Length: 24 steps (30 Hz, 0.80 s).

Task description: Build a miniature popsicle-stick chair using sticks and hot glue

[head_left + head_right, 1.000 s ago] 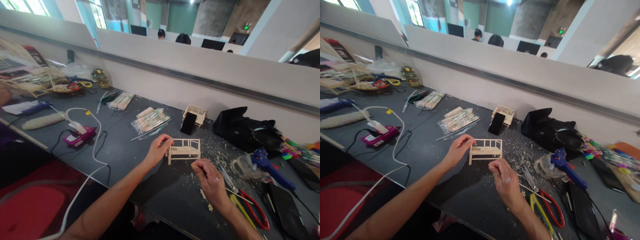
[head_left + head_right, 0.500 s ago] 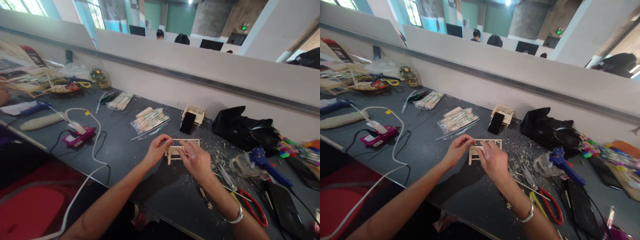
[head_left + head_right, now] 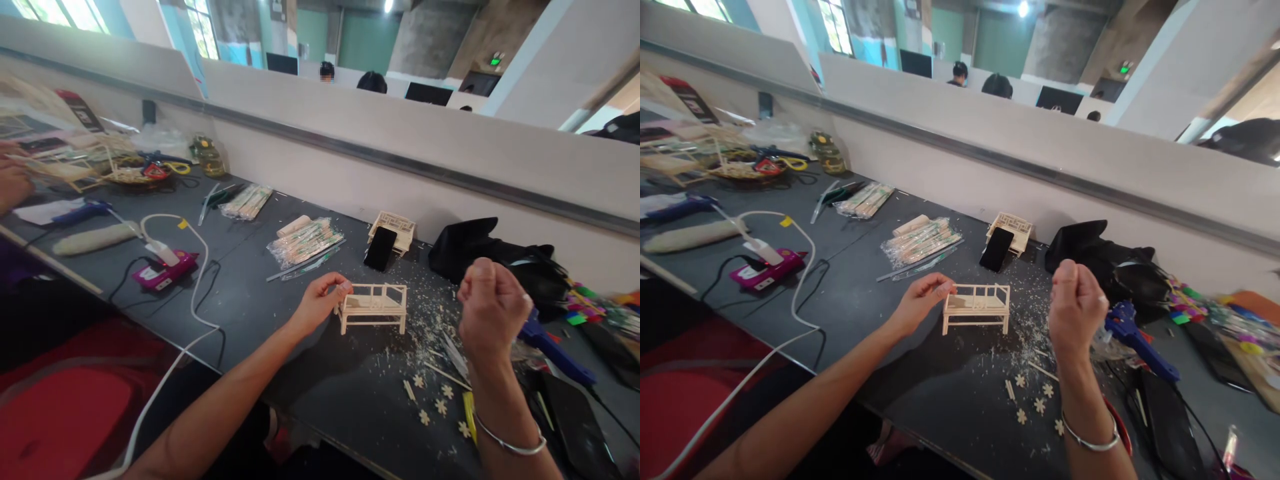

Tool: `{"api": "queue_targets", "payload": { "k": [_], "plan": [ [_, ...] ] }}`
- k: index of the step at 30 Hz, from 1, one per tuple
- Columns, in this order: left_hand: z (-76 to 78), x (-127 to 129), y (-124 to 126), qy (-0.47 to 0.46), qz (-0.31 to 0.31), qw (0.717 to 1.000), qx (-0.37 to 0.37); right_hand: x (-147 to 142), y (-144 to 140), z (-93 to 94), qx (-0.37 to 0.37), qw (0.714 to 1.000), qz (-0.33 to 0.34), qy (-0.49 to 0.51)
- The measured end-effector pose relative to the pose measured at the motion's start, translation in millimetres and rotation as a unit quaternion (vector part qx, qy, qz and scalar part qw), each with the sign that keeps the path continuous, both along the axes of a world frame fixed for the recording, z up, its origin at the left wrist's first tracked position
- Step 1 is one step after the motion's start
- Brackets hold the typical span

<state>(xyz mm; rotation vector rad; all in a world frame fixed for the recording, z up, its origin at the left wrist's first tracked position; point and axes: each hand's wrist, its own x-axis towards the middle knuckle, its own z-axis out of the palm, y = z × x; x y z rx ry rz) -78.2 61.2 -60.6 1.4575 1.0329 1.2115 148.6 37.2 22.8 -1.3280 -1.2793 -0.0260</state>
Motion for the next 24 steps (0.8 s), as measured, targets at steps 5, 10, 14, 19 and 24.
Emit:
{"api": "queue_targets", "payload": {
  "k": [5, 10, 14, 19, 24],
  "plan": [
    [0.0, 0.5, 0.2, 0.0, -0.002, 1.0, -0.004, 9.2, 2.2, -6.3, -0.01, 0.998, -0.027, -0.05],
    [-0.7, 1.3, 0.3, -0.012, -0.001, 1.0, -0.001, -11.3, 7.8, -21.1, -0.041, 0.97, 0.122, -0.207],
    [-1.0, 1.2, 0.0, -0.02, -0.007, 1.0, 0.004, -29.5, 14.0, -34.2, -0.04, 0.923, 0.172, -0.341],
    [-0.4, -0.2, -0.3, -0.016, -0.009, 1.0, 0.017, -37.9, 18.9, -36.9, -0.015, 0.877, 0.18, -0.446],
    [-1.1, -0.4, -0.2, -0.018, -0.008, 1.0, 0.017, -35.0, 17.4, -25.2, -0.023, 0.903, 0.186, -0.387]
  ]
}}
